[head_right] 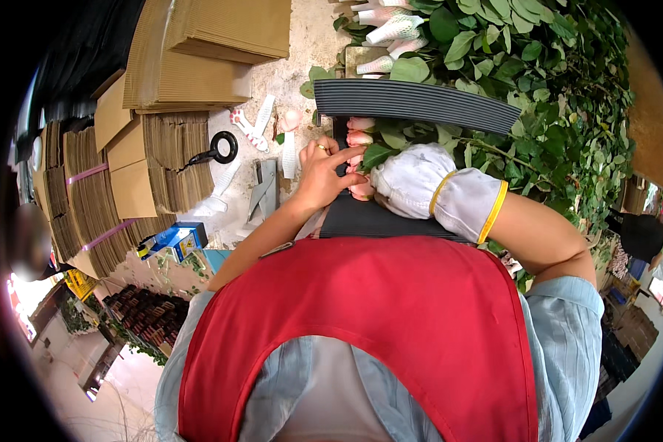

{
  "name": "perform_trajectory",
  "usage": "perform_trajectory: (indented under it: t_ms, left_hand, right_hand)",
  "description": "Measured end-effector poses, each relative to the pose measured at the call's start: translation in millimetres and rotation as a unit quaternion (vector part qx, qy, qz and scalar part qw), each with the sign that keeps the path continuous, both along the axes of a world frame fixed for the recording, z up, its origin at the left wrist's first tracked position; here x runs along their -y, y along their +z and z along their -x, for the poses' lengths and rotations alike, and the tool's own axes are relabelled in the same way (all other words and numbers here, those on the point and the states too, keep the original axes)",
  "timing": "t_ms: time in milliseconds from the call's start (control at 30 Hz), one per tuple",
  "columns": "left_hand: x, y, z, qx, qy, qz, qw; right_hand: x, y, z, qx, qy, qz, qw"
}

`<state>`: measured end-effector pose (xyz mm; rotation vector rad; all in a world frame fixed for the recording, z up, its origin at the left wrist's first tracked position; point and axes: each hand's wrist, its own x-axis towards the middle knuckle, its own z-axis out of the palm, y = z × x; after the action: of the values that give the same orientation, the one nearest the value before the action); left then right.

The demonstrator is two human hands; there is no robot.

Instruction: The person arranges artificial flowers with green leaves into small cardboard boxes and larger black trays. They pick up individual flowers, place them into containers, and adjust the arrangement. The person also handles packaging materials and stacks the filled boxes.

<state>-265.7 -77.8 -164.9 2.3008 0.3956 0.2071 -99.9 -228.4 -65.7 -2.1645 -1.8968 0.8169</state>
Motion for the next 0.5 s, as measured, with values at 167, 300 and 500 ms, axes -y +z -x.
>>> perform_trajectory:
  t_ms: [167, 300, 500]
  left_hand:
    - [-1.2, 4.7, -2.7, -0.001, -0.007, -0.004, 1.0]
    - [-2.5, 4.1, -1.0, 0.011, -0.01, -0.005, 1.0]
    - [-0.7, -3.7, 2.4, 0.036, -0.007, -0.009, 0.999]
  right_hand:
    - [-20.8, 20.3, 0.8, -0.025, 0.072, 0.169, 0.983]
    - [-20.1, 68.6, -8.9, -0.06, 0.106, 0.059, 0.991]
    - [-26.3, 113.0, -19.7, 0.13, -0.035, -0.295, 0.946]
